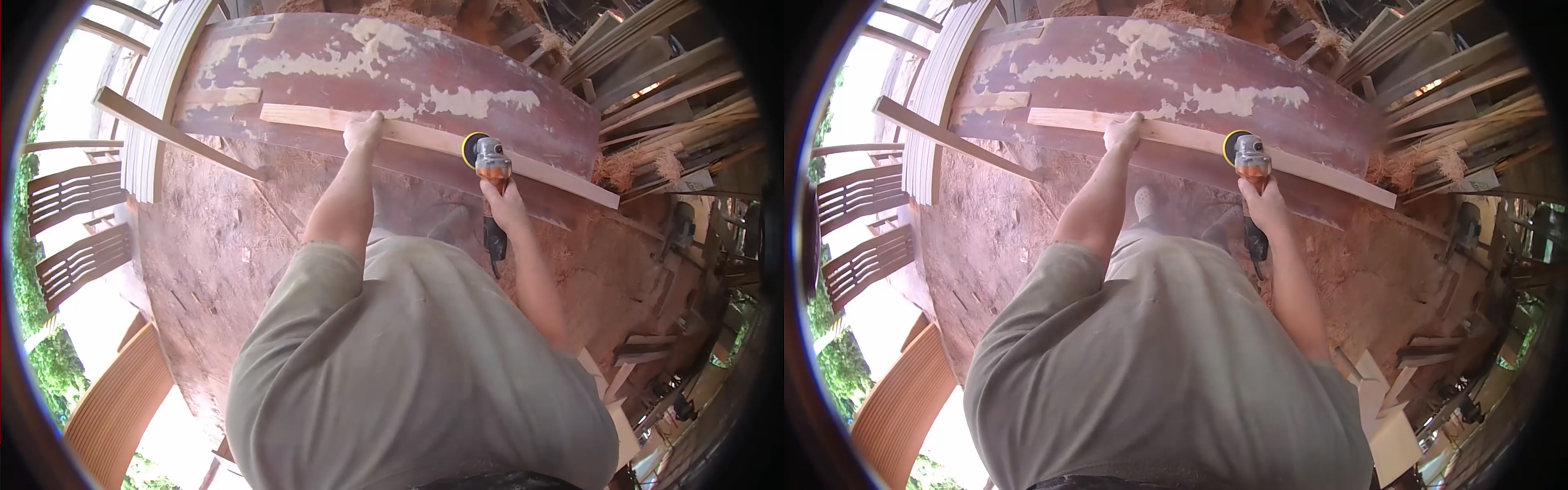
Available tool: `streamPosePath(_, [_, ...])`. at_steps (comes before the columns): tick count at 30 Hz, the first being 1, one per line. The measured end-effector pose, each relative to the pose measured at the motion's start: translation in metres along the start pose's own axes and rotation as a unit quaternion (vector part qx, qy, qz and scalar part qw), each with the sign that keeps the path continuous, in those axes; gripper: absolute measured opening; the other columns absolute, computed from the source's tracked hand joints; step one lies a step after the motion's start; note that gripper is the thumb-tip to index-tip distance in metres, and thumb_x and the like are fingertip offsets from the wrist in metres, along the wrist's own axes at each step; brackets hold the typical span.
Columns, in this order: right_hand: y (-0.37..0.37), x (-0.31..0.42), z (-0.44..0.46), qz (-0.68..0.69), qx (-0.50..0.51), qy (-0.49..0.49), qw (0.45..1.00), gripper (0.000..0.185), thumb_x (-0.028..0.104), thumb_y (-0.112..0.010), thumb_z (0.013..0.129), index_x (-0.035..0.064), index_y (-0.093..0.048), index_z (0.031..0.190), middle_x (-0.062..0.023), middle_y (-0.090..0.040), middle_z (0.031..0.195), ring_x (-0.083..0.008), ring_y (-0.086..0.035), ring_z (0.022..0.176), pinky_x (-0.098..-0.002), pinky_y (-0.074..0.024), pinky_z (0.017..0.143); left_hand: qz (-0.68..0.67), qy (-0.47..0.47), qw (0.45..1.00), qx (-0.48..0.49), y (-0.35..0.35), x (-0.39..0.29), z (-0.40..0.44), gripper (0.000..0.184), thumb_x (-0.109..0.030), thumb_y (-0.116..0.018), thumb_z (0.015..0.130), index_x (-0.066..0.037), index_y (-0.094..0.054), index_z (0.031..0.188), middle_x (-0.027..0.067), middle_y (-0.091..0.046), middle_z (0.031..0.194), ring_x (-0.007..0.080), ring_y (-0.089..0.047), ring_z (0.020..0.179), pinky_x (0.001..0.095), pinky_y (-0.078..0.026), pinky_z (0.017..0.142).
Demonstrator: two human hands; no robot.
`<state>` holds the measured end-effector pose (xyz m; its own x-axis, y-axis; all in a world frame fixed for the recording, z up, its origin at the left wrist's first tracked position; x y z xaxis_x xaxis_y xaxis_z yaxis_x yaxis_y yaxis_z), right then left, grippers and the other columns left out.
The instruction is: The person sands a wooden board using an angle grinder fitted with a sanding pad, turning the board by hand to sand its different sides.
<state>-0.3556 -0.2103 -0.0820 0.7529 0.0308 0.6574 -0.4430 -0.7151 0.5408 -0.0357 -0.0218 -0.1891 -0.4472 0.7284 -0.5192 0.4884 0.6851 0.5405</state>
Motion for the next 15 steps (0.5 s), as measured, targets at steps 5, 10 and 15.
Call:
streamPosePath(5, [-0.039,0.032,0.000,-0.008,0.020,0.011,1.000,0.074,0.048,-0.063,0.086,-0.0029,-0.044,0.135,-0.0252,-0.058,0.128,-0.0370,-0.055,0.123,-0.0409,-0.0415,0.102,0.006,-0.022,0.999,0.024,0.011,-0.007,-0.001,0.066,-0.048,-0.067,0.073,0.008,-0.066,0.105,0.0269,-0.067,0.107,0.0349,-0.067,0.100,0.0392,-0.051,0.092])
streamPosePath(10, [-0.068,0.055,0.004,-0.029,0.009,-0.002,1.000,0.076,0.050,-0.062,0.085,-0.0032,-0.044,0.136,-0.0265,-0.057,0.129,-0.0386,-0.053,0.124,-0.0417,-0.0413,0.102,-0.011,-0.022,0.997,0.067,0.036,-0.011,0.035,0.065,-0.050,-0.066,0.078,0.008,-0.065,0.106,0.0251,-0.069,0.100,0.0327,-0.070,0.089,0.0374,-0.054,0.084])
streamPosePath(15, [-0.102,0.077,0.009,-0.026,0.009,0.012,1.000,0.074,0.049,-0.062,0.085,-0.0041,-0.045,0.133,-0.0287,-0.059,0.124,-0.0403,-0.056,0.120,-0.0427,-0.0438,0.100,-0.093,-0.032,0.984,0.147,0.068,0.012,0.043,0.072,-0.058,-0.052,0.092,0.006,-0.050,0.126,0.0210,-0.068,0.097,0.0248,-0.067,0.070,0.0351,-0.055,0.058])
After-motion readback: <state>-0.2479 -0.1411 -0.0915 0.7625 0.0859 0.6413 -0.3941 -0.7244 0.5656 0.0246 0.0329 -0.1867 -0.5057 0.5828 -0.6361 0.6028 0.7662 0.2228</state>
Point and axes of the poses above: each hand's wrist, its own z-axis towards the middle knuckle, its own y-axis out of the back of the hand, x = y × z, the point moved 7 cm from there along z, towards the middle knuckle
